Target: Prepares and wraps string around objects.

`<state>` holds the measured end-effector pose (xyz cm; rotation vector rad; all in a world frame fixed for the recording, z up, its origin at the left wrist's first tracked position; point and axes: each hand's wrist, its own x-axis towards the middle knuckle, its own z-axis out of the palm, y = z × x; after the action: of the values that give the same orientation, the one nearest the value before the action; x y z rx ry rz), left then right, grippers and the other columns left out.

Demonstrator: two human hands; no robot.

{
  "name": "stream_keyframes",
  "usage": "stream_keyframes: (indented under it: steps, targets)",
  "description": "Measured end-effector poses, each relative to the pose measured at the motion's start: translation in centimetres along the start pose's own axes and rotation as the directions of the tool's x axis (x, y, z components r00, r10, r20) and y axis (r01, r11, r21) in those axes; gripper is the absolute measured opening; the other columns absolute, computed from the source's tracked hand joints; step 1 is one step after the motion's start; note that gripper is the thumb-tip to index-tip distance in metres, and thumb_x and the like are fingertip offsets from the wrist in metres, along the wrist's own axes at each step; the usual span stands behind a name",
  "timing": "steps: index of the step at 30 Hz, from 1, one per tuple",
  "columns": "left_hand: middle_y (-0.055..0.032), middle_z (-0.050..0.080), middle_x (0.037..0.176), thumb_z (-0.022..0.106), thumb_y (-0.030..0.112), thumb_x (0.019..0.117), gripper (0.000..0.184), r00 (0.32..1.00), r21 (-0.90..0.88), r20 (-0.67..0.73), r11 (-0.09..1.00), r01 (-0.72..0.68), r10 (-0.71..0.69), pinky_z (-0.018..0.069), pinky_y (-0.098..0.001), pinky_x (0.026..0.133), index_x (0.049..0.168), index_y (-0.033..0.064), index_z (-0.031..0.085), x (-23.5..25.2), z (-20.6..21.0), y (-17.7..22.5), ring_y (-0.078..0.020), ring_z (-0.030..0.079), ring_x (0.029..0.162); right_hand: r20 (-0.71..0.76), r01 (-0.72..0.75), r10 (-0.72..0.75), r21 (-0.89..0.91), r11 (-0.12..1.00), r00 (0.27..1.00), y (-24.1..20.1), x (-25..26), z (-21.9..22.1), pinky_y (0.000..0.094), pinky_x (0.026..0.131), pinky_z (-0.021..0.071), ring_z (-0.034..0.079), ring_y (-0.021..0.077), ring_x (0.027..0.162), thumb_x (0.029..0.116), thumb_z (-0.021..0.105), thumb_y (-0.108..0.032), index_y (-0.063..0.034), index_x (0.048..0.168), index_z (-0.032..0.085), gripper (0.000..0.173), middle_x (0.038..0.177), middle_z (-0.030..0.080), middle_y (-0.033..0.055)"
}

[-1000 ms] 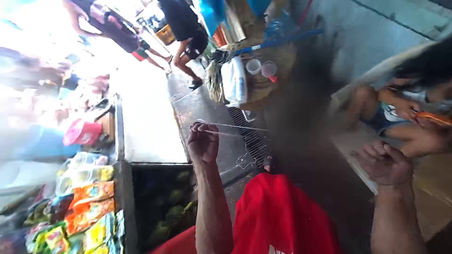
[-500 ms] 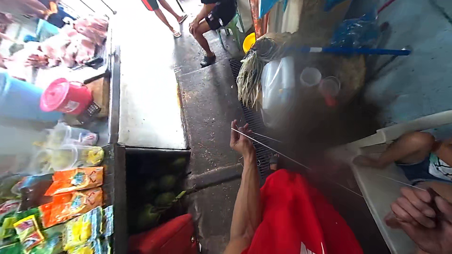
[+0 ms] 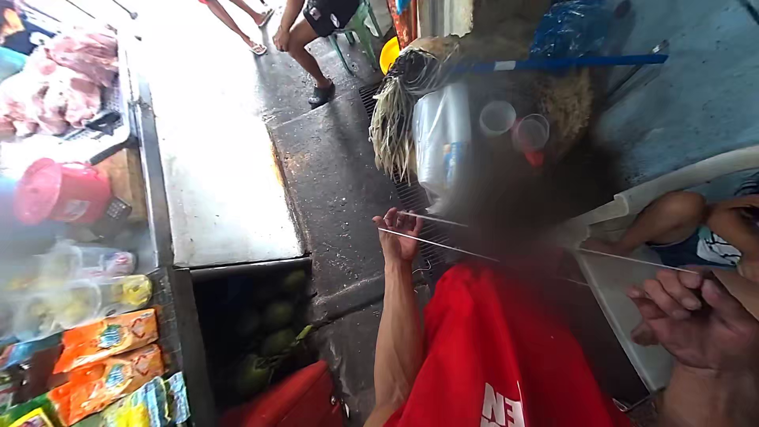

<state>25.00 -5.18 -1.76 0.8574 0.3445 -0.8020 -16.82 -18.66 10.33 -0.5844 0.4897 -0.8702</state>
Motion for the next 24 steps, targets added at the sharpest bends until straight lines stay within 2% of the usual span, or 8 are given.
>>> stream_keyframes:
  steps: [2,3,8,13,17,20,23,24]
  targets:
    - [-0.0129,0.066,0.126,0.027,0.048,0.1109,0.043,0.995,-0.097,0.095,0.995,-0.009,0.018,0.0563,-0.0499,0.097,0.145,0.0286,0.044,-0.9,-0.2,-1.0,-0.034,0.068,0.113,0.028,0.025,-0.028,0.083,0.996,0.999,0.4,-0.2,-0.3,0.032,0.076,0.0613,0.066,0.0101,0.07,0.0983,0.063,-0.025,-0.0152,0.104,0.074,0.015,0.079,0.066,-0.0039]
    - [-0.0131,0.066,0.129,0.026,0.038,0.1127,0.039,0.992,-0.138,0.113,0.989,-0.048,0.064,0.0563,-0.0483,0.098,0.149,0.0314,0.039,-1.3,0.0,-1.4,-0.0337,0.068,0.114,0.042,0.027,-0.033,0.135,0.99,0.999,0.7,-0.4,-0.4,0.0281,0.071,0.0599,0.065,0.0096,0.07,0.0985,0.063,-0.026,-0.015,0.112,0.073,0.02,0.083,0.067,-0.0028]
    - [0.0046,0.066,0.087,0.032,0.008,0.1085,0.039,0.942,-0.125,0.092,0.942,-0.31,0.322,0.0593,-0.0299,0.072,0.132,0.032,0.053,-4.0,0.9,-2.8,-0.0106,0.066,0.073,0.201,-0.045,-0.019,0.309,0.95,0.979,0.2,-2.2,-3.0,0.0368,0.078,0.0602,0.065,0.0128,0.071,0.0994,0.06,-0.039,-0.0161,0.151,0.052,0.057,0.083,0.066,-0.0027]
    - [0.0027,0.068,0.082,0.041,0.001,0.103,0.032,0.854,0.154,0.11,0.84,-0.521,0.509,0.0574,-0.0277,0.072,0.099,0.0148,0.07,-7.1,-1.2,-2.1,-0.0087,0.065,0.073,0.082,-0.119,0.097,0.331,0.936,0.992,-3.9,-4.3,-7.1,0.0186,0.057,0.0521,0.061,0.006,0.061,0.099,0.062,-0.029,-0.0063,0.123,0.069,0.033,0.076,0.065,-0.0024]
    - [-0.0019,0.07,0.108,0.057,0.001,0.0988,0.022,0.659,0.552,0.293,0.44,-0.708,0.693,0.0566,-0.0271,0.075,0.114,0.0031,0.073,-8.7,-4.1,-2.1,-0.0076,0.064,0.083,0.166,-0.176,0.13,0.307,0.935,0.978,-5.6,-5.2,-7.6,0.0224,0.06,0.054,0.062,0.0092,0.064,0.0986,0.061,-0.022,-0.0071,0.125,0.069,0.031,0.08,0.067,0.0006]
    - [0.0018,0.069,0.093,0.051,0.004,0.1035,0.016,0.784,0.395,0.047,0.709,-0.584,0.619,0.0604,-0.0313,0.071,0.112,0.0134,0.063,-9.7,-4.0,-3.0,-0.0104,0.067,0.076,0.239,-0.195,0.157,0.147,0.97,0.958,-5.2,-5.8,-5.9,0.0269,0.069,0.0582,0.065,0.0088,0.067,0.0997,0.061,-0.028,-0.0109,0.111,0.074,0.025,0.078,0.067,-0.0031]
    - [0.001,0.063,0.111,0.048,0.008,0.1047,0.039,0.882,0.239,0.088,0.85,-0.47,0.463,0.0615,-0.0409,0.077,0.135,0.0299,0.035,-9.7,-4.4,-4.7,-0.0188,0.069,0.089,0.239,-0.184,0.152,0.115,0.976,0.959,-3.4,-7.0,-5.1,0.0284,0.07,0.0586,0.064,0.009,0.067,0.1003,0.061,-0.028,-0.0132,0.101,0.073,0.019,0.075,0.064,-0.0041]
    - [0.0004,0.063,0.111,0.046,0.01,0.1057,0.037,0.896,0.184,0.088,0.877,-0.444,0.435,0.0612,-0.0419,0.077,0.134,0.0304,0.035,-9.5,-4.5,-5.3,-0.0203,0.069,0.09,0.222,-0.188,0.151,0.155,0.97,0.963,-3.0,-7.3,-5.0,0.0294,0.07,0.0587,0.064,0.01,0.067,0.0996,0.062,-0.026,-0.0123,0.1,0.073,0.017,0.075,0.064,-0.0028]
